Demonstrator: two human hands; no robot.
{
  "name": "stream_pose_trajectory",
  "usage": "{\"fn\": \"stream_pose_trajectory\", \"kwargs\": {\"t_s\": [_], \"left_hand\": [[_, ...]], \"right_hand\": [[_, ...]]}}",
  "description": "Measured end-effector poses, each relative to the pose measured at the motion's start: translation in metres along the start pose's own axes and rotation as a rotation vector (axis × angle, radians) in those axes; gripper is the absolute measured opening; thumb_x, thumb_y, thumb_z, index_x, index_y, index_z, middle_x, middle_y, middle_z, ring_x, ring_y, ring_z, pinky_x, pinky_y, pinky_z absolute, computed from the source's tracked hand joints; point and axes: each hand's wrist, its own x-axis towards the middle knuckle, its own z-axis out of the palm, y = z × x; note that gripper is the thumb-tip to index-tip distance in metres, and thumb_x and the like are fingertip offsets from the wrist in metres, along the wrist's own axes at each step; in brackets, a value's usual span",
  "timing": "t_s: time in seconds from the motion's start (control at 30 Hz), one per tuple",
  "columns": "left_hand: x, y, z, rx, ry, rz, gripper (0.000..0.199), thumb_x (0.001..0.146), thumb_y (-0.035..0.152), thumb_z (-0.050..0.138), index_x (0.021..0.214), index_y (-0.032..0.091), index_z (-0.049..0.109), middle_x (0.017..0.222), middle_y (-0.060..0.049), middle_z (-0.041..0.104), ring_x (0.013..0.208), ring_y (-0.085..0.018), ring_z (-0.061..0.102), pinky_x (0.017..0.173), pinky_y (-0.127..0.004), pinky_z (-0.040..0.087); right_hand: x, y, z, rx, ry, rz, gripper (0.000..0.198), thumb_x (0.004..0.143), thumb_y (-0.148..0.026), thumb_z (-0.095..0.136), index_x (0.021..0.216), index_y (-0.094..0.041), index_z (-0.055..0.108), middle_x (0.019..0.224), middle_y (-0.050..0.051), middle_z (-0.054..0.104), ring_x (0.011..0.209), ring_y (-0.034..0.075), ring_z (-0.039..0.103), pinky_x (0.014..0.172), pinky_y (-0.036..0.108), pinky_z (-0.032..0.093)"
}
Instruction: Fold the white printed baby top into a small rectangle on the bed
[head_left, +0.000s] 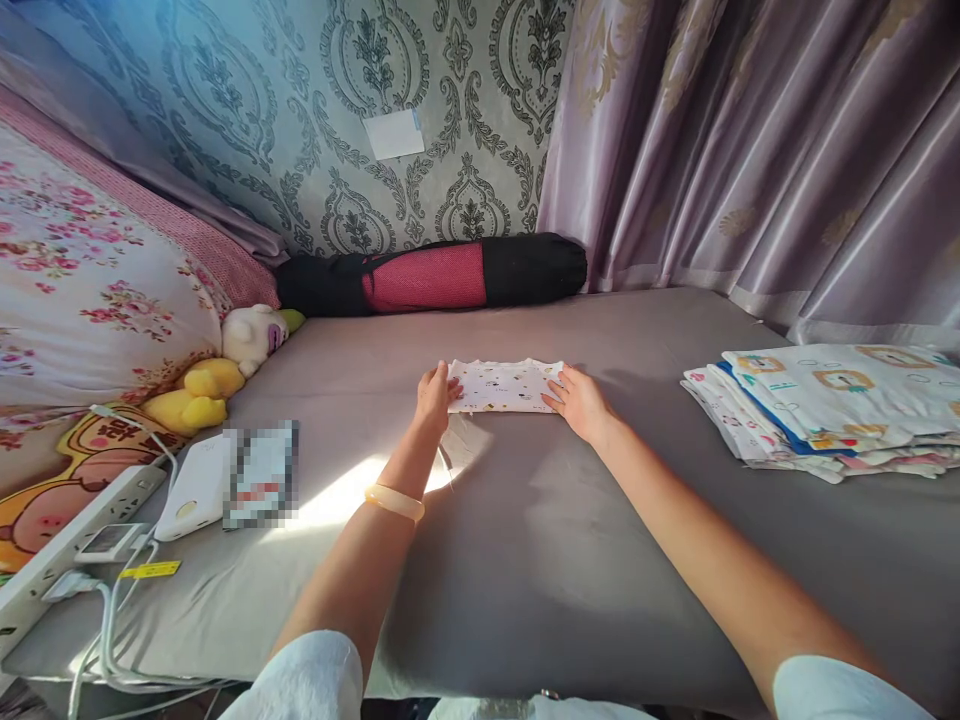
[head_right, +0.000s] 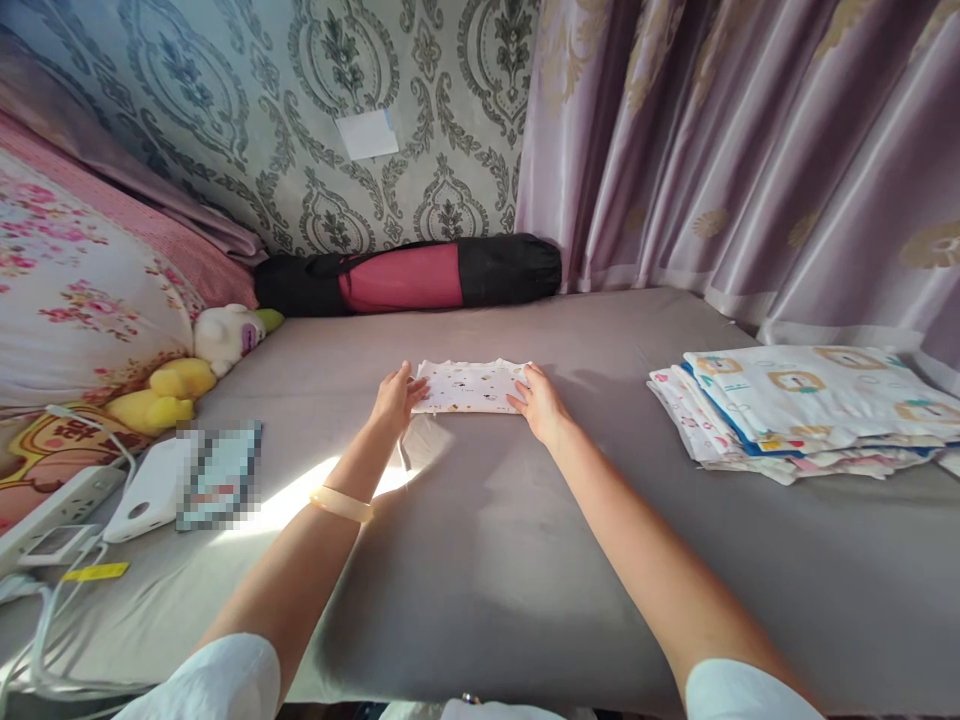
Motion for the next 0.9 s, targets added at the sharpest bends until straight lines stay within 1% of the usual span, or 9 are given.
{"fn": "stream_pose_trajectory", "kwargs": {"t_s": [0.07, 0.13, 0.23, 0.33, 0.43, 0.5, 0.63, 0.77, 0.9], "left_hand": [[0.001, 0.006, -0.004, 0.045, 0.083, 0.016, 0.043, 0.095, 0.046, 0.052, 0.125, 0.016, 0.056, 0.107, -0.013, 0.063, 0.097, -0.02, 0.069, 0.081, -0.03, 0.057], [-0.003, 0.01, -0.005, 0.173, 0.16, 0.096, 0.037, 0.095, 0.04, 0.05, 0.123, 0.017, 0.058, 0.11, -0.012, 0.062, 0.1, -0.021, 0.067, 0.084, -0.033, 0.056], [-0.014, 0.01, 0.001, 0.437, 0.177, 0.338, 0.031, 0.093, 0.034, 0.05, 0.119, 0.019, 0.061, 0.125, -0.014, 0.058, 0.11, -0.023, 0.06, 0.096, -0.04, 0.051], [-0.024, 0.003, 0.018, 0.7, 0.004, 0.602, 0.029, 0.091, 0.025, 0.049, 0.115, 0.019, 0.064, 0.126, -0.015, 0.06, 0.117, -0.028, 0.057, 0.106, -0.045, 0.043], [-0.029, -0.005, 0.036, 0.942, -0.261, 0.734, 0.036, 0.089, 0.014, 0.045, 0.119, 0.02, 0.064, 0.124, -0.014, 0.065, 0.127, -0.032, 0.053, 0.112, -0.052, 0.035], [-0.03, -0.01, 0.045, 1.074, -0.348, 0.752, 0.039, 0.092, 0.013, 0.042, 0.125, 0.02, 0.061, 0.134, -0.013, 0.063, 0.136, -0.033, 0.046, 0.116, -0.056, 0.03], [-0.027, -0.014, 0.05, 1.288, -0.323, 0.728, 0.041, 0.101, 0.02, 0.032, 0.135, 0.02, 0.055, 0.147, -0.009, 0.055, 0.145, -0.028, 0.038, 0.121, -0.052, 0.024], [-0.019, -0.021, 0.048, 1.4, -0.314, 0.68, 0.046, 0.104, 0.029, 0.029, 0.144, 0.018, 0.048, 0.154, -0.01, 0.047, 0.146, -0.025, 0.038, 0.12, -0.046, 0.029], [-0.013, -0.027, 0.044, 1.444, -0.279, 0.677, 0.052, 0.104, 0.037, 0.027, 0.149, 0.015, 0.043, 0.158, -0.012, 0.04, 0.148, -0.027, 0.034, 0.121, -0.046, 0.027]], "right_hand": [[0.0, -0.003, 0.002, -0.006, -0.006, 0.015, 0.062, 0.094, -0.047, 0.038, 0.151, -0.024, 0.033, 0.158, 0.011, 0.037, 0.138, 0.025, 0.046, 0.099, 0.045, 0.054], [0.0, -0.005, 0.005, -0.046, -0.017, -0.01, 0.06, 0.096, -0.045, 0.035, 0.151, -0.022, 0.034, 0.159, 0.012, 0.035, 0.14, 0.023, 0.044, 0.103, 0.043, 0.052], [0.0, -0.001, 0.014, -0.261, -0.03, -0.15, 0.053, 0.097, -0.042, 0.036, 0.145, -0.023, 0.044, 0.157, 0.009, 0.04, 0.141, 0.023, 0.042, 0.112, 0.045, 0.043], [0.0, 0.008, 0.026, -0.661, -0.107, -0.393, 0.049, 0.098, -0.037, 0.035, 0.142, -0.022, 0.051, 0.154, 0.007, 0.045, 0.145, 0.025, 0.036, 0.122, 0.047, 0.028], [0.002, 0.018, 0.037, -0.965, -0.208, -0.599, 0.05, 0.098, -0.03, 0.034, 0.143, -0.019, 0.051, 0.155, 0.008, 0.043, 0.148, 0.027, 0.03, 0.124, 0.049, 0.023], [0.004, 0.022, 0.042, -1.116, -0.224, -0.641, 0.05, 0.098, -0.027, 0.033, 0.145, -0.018, 0.049, 0.155, 0.01, 0.042, 0.148, 0.029, 0.028, 0.122, 0.052, 0.024], [0.009, 0.023, 0.048, -1.342, -0.209, -0.617, 0.054, 0.1, -0.023, 0.028, 0.149, -0.008, 0.043, 0.157, 0.016, 0.038, 0.148, 0.029, 0.028, 0.121, 0.05, 0.025], [0.013, 0.027, 0.047, -1.418, -0.201, -0.65, 0.055, 0.101, -0.024, 0.025, 0.15, -0.005, 0.041, 0.158, 0.014, 0.036, 0.148, 0.027, 0.028, 0.122, 0.046, 0.024], [0.015, 0.031, 0.044, -1.428, -0.186, -0.686, 0.056, 0.102, -0.027, 0.025, 0.152, -0.006, 0.04, 0.158, 0.012, 0.036, 0.149, 0.025, 0.028, 0.123, 0.045, 0.022]]}}
